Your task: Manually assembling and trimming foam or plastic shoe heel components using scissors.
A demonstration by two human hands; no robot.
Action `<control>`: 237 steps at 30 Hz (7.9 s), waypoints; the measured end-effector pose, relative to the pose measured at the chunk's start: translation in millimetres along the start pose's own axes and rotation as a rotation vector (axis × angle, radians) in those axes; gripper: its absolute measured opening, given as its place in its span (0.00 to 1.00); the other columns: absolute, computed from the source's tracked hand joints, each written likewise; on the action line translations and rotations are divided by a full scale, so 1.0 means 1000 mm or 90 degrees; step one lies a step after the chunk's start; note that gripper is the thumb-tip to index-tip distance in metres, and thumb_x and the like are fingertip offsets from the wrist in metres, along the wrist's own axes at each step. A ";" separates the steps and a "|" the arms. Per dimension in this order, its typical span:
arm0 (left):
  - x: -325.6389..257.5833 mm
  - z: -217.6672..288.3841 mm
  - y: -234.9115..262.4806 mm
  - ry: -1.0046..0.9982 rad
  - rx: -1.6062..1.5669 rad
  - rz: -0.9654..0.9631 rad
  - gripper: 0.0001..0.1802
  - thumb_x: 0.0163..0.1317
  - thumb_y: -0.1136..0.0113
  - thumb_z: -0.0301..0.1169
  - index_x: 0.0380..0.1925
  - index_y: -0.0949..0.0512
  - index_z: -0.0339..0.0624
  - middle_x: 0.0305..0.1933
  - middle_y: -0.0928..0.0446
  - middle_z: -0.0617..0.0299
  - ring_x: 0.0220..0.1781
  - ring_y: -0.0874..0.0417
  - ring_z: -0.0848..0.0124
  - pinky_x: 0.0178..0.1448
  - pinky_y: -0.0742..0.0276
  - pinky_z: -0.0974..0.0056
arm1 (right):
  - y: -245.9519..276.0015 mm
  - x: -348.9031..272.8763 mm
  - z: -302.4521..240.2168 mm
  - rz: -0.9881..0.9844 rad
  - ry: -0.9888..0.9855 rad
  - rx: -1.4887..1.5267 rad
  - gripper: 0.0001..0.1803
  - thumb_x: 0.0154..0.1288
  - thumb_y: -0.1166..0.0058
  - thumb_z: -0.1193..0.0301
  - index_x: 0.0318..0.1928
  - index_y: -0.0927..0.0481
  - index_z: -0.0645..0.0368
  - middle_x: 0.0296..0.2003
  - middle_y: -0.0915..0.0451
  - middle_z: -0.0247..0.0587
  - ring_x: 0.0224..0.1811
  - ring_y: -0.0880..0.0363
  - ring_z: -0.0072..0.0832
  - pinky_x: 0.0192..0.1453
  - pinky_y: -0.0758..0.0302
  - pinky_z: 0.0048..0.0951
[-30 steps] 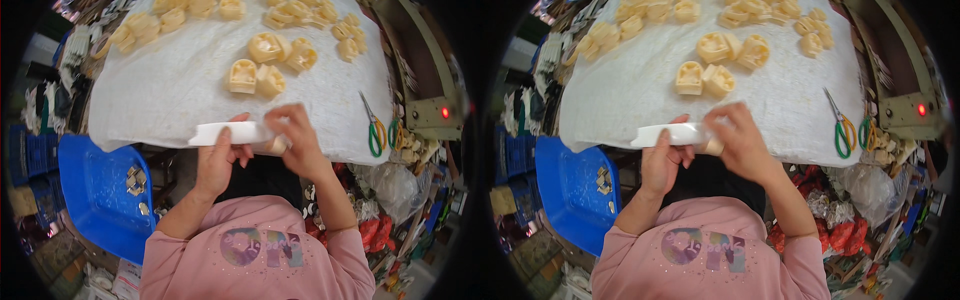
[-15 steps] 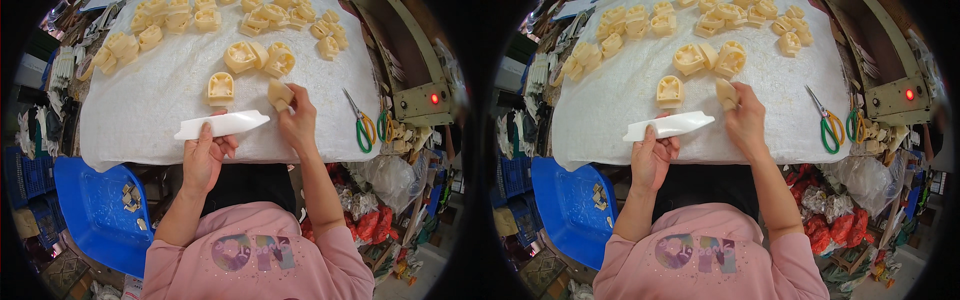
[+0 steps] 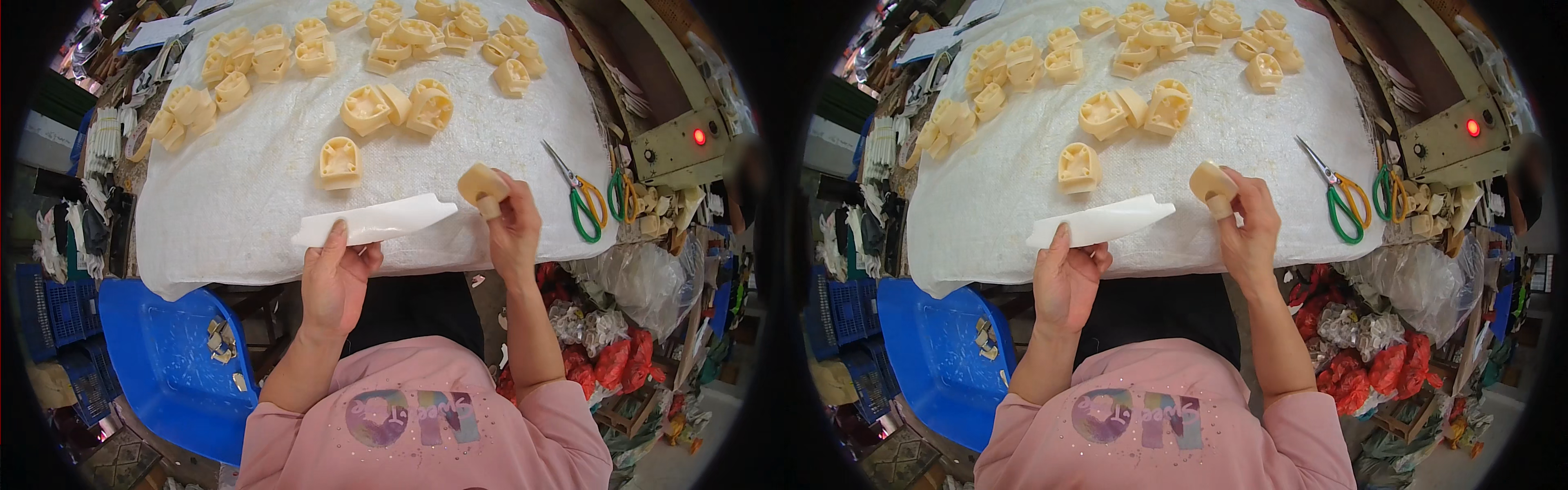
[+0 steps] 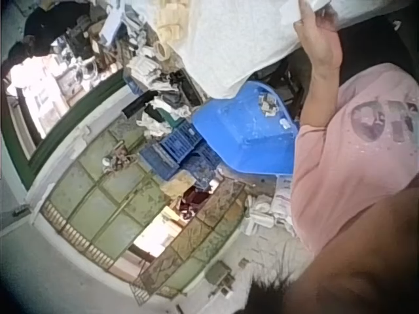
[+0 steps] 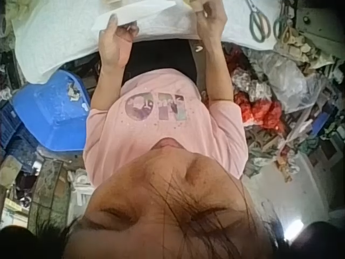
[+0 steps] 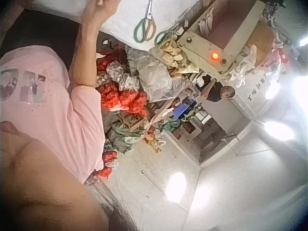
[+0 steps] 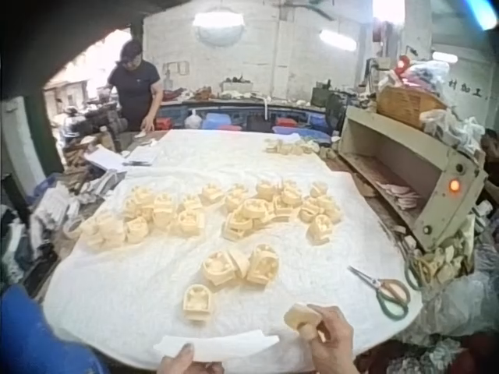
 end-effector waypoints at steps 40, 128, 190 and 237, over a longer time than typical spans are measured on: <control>-0.042 -0.001 -0.038 -0.027 0.294 -0.133 0.25 0.74 0.67 0.37 0.60 0.39 0.26 0.60 0.33 0.47 0.60 0.28 0.66 0.61 0.29 0.64 | -0.031 -0.043 -0.058 -0.028 0.387 0.008 0.28 0.39 0.46 0.85 0.48 0.27 0.59 0.42 0.23 0.44 0.35 0.27 0.38 0.39 0.31 0.36; -0.027 -0.024 -0.010 -0.373 0.694 -0.206 0.09 0.56 0.35 0.30 0.31 0.20 0.35 0.27 0.25 0.62 0.28 0.30 0.74 0.30 0.35 0.71 | -0.002 -0.055 -0.045 -0.302 0.227 -0.045 0.17 0.45 0.40 0.77 0.41 0.23 0.58 0.24 0.34 0.33 0.29 0.34 0.29 0.42 0.46 0.37; -0.028 -0.034 -0.001 -0.643 0.731 -0.443 0.14 0.43 0.41 0.12 0.29 0.30 0.37 0.46 0.27 0.50 0.43 0.24 0.56 0.42 0.23 0.54 | -0.015 -0.088 -0.025 -0.082 -0.395 0.780 0.16 0.69 0.54 0.69 0.53 0.33 0.63 0.50 0.25 0.56 0.54 0.24 0.37 0.55 0.24 0.37; -0.035 -0.040 -0.024 -0.589 1.023 -0.373 0.08 0.40 0.43 0.15 0.20 0.32 0.34 0.34 0.28 0.49 0.25 0.32 0.63 0.24 0.39 0.63 | -0.002 -0.090 -0.042 -0.138 -0.370 0.425 0.15 0.69 0.58 0.72 0.49 0.25 0.68 0.40 0.19 0.45 0.41 0.21 0.23 0.46 0.24 0.25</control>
Point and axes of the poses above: each hand's wrist, its own x-axis towards the middle knuckle, its own y-axis out of the back of the hand, z = x × y, the point moved 1 cm from there along x, towards the middle knuckle
